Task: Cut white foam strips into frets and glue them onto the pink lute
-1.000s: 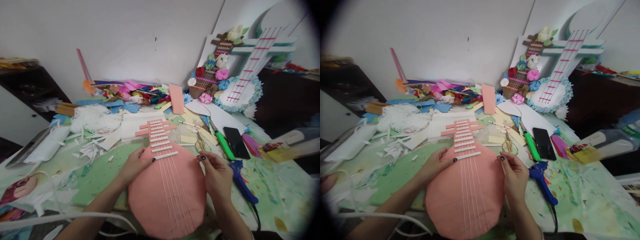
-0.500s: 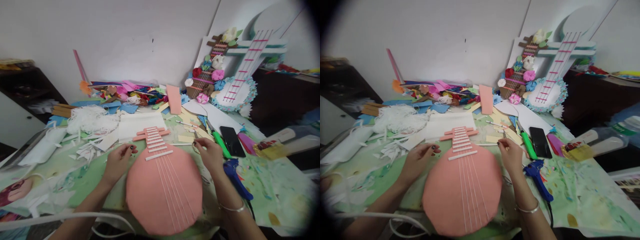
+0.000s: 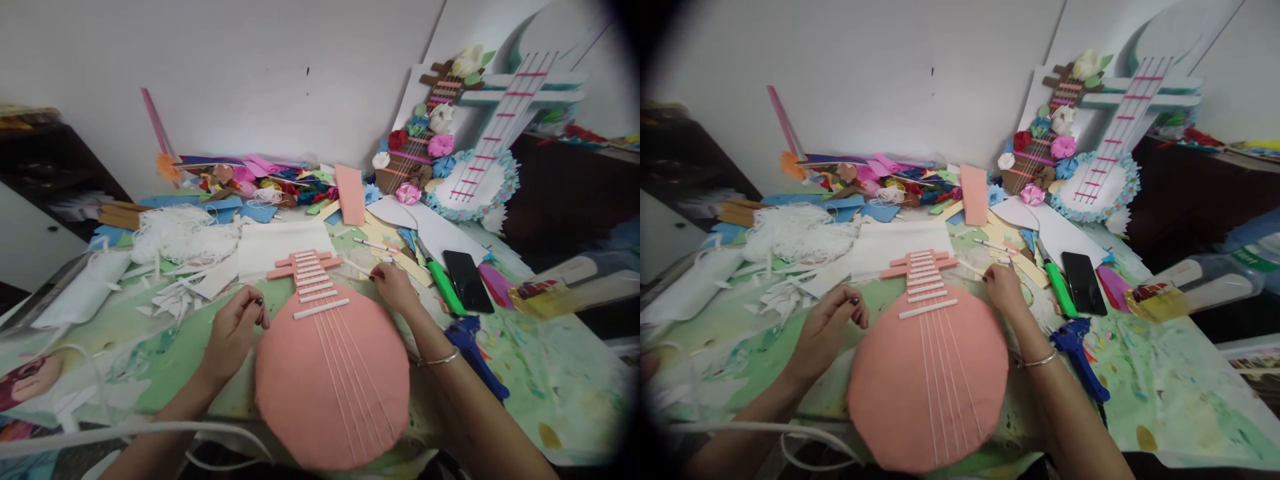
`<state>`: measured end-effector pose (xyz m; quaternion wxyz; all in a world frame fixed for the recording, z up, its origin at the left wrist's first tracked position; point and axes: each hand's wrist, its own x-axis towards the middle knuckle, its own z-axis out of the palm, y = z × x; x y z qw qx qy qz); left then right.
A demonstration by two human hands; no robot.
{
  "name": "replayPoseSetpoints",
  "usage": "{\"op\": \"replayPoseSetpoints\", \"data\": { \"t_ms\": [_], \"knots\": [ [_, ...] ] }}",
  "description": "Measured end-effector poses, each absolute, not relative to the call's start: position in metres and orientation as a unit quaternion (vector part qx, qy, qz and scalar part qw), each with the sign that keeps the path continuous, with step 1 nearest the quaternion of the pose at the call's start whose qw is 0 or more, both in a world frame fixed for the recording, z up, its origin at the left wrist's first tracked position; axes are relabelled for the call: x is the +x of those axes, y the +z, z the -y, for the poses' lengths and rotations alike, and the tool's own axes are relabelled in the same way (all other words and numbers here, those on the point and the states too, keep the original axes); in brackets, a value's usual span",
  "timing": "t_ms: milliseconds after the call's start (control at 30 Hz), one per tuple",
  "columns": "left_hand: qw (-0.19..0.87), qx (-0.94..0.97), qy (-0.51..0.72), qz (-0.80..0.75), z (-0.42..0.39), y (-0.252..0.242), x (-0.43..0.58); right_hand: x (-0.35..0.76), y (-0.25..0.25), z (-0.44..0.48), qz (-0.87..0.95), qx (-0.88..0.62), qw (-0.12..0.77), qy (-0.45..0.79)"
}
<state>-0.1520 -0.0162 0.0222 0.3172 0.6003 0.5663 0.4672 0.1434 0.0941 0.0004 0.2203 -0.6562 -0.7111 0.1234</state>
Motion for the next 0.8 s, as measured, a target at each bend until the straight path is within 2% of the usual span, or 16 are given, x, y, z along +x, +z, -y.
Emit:
{"op": "replayPoseSetpoints", "data": {
  "t_ms": [133,233,333,467,633,800],
  "knots": [
    [0.270,0.640,0.429,-0.577,0.016,0.020,-0.149,0.141,0.017,-0.077,0.669,-0.652,0.312,0.171],
    [0.256,0.673,0.391,-0.573,0.016,0.021,-0.144,0.128,0.031,-0.050,0.603,-0.553,0.437,0.373],
    [0.264,0.696,0.369,-0.556,0.013,0.027,-0.134,0.111,0.043,-0.023,0.535,-0.482,0.467,0.513],
    [0.336,0.691,0.383,-0.513,0.008,0.039,-0.116,0.092,0.048,0.002,0.503,-0.460,0.490,0.543],
    [0.486,0.608,0.415,-0.471,0.005,0.052,-0.094,0.082,0.052,0.021,0.474,-0.448,0.537,0.535],
    [0.567,0.560,0.452,-0.400,0.012,0.055,-0.083,0.079,0.049,0.044,0.407,-0.397,0.547,0.614]
  ]
}}
